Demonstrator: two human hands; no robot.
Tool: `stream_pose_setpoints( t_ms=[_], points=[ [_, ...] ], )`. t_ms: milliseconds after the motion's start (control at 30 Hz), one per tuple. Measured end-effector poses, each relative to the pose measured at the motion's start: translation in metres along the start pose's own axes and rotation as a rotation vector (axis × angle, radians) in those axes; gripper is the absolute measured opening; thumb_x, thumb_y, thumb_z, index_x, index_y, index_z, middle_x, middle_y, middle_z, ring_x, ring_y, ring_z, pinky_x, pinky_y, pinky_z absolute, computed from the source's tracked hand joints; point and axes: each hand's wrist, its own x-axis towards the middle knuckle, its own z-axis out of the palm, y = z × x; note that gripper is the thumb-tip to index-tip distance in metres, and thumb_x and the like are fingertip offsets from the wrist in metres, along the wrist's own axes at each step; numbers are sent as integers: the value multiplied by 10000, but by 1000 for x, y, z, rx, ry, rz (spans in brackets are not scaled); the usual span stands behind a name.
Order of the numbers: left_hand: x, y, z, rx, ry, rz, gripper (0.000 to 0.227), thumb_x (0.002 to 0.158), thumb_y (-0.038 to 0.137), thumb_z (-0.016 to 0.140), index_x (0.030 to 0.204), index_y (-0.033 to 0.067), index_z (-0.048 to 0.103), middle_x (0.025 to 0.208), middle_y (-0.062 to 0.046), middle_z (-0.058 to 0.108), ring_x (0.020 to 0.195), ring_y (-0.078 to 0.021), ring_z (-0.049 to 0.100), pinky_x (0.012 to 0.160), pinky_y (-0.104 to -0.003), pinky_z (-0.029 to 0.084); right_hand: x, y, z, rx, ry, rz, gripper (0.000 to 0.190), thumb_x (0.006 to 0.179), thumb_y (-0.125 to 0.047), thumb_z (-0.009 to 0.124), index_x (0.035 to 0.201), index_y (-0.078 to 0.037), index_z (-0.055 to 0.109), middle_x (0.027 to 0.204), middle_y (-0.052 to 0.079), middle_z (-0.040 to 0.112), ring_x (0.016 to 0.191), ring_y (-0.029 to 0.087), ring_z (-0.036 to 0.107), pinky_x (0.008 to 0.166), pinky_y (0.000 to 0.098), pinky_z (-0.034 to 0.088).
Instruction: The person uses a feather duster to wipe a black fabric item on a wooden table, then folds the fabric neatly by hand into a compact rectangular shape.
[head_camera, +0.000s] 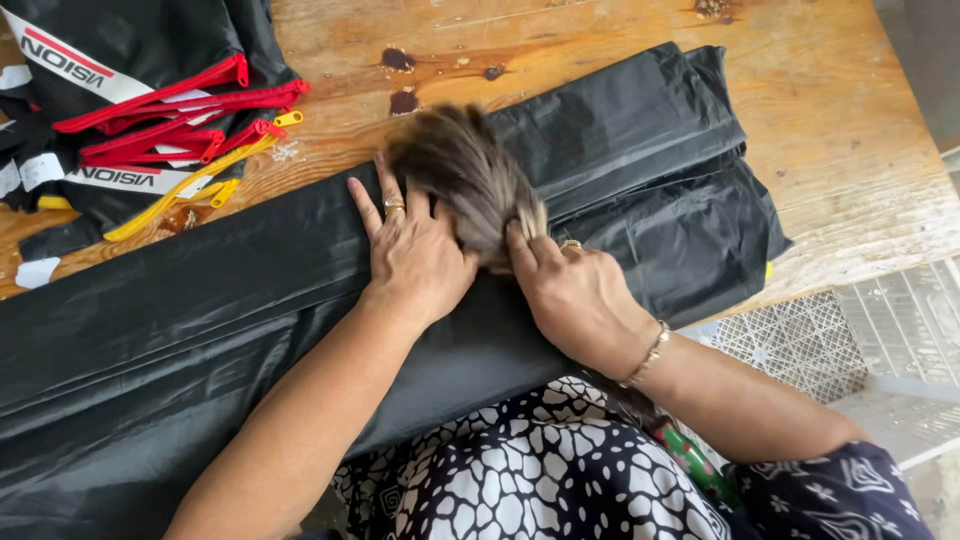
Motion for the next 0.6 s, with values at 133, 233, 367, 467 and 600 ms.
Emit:
stream_pose_setpoints(
  t_ms=[133,233,367,467,600],
  points=[
    [-3,0,-6,10,-17,20,811,1026,591,318,1652,98,170,1689,-289,-57,1513,-550,-151,1131,-750,-182,-11,57,18,-258,-78,49,349,870,-270,572,1181,-181,703,783,-28,609,588,201,665,435,392,514],
    [-1,0,-9,21,-7,18,812,1040,591,307,1657,88,148,1687,-300,-52,1516,-552,-137,1138,-748,-159,-34,126,31,-578,-105,143,313,886,-288,610,1183,-303,708,713,-84,582,548,129,621,434,324,477],
    [2,-6,8,29,80,40,828,1026,624,322,1651,103,169,1681,-282,-42,1510,-552,-97,1153,-741,-104,-64,193,42,-448,-183,330,191,968,-228,557,1111,-237,683,736,10,659,612,271,698,465,405,501],
    [1,-10,15,-120,265,77,825,1043,612,308,1636,52,189,1660,-313,-31,1527,-564,22,1201,-717,15,-60,195,15,-338,-238,456,141,965,-170,551,1064,-174,651,798,100,699,672,391,694,502,484,494],
    [0,-9,13,-387,371,49,963,1046,676,225,1633,-52,-7,1664,-299,-182,1586,-565,-27,1280,-667,33,-27,122,-32,-462,-22,230,310,1023,-167,601,1292,-217,746,804,9,635,531,210,593,439,339,411]
  ],
)
